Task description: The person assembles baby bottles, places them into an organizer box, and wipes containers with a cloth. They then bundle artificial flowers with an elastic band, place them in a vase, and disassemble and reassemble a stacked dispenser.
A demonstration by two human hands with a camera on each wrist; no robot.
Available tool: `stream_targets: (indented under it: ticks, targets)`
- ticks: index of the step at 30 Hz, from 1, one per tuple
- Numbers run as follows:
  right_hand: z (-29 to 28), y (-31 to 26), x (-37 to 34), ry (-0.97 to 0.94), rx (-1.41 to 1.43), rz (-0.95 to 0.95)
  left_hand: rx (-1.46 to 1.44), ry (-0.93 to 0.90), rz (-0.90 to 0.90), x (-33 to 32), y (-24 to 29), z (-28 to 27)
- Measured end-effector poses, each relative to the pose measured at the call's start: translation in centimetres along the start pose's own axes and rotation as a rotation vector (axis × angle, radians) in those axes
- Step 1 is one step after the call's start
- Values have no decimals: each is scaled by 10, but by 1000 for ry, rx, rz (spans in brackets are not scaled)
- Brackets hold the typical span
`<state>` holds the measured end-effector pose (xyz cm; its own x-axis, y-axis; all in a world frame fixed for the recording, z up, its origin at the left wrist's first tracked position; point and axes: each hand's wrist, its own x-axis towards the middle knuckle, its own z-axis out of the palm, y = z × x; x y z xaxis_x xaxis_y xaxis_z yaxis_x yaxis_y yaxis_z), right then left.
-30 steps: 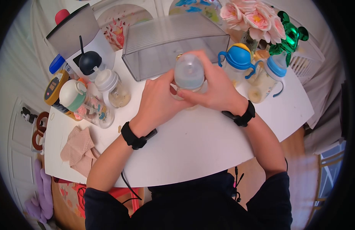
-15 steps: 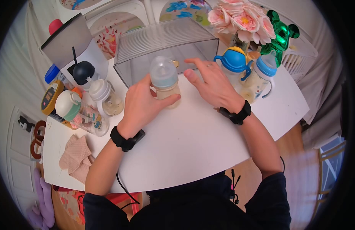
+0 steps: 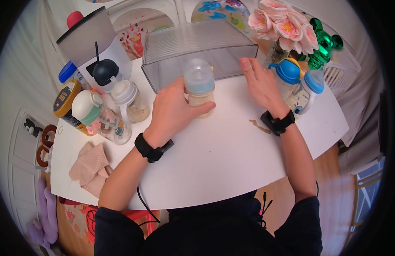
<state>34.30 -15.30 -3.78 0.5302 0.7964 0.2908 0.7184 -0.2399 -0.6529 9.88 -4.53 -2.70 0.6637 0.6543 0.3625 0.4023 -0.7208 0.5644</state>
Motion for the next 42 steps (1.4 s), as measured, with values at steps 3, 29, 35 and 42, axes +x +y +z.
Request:
stream_targets:
  ticks: [3,29,35,42]
  targets:
    - [-1,6,4,13,-13,42,26,-5,3,2,-2,-1]
    - [57,-23,6,-64,0,-532,15,-134,-85,8,7,-28]
    - [49,-25,0,-107,-42,-475,-11,-152,-81,7,-4,-22]
    - [48,-23,-2,-211,13,-418,-169,-179,-113,5,-17,-11]
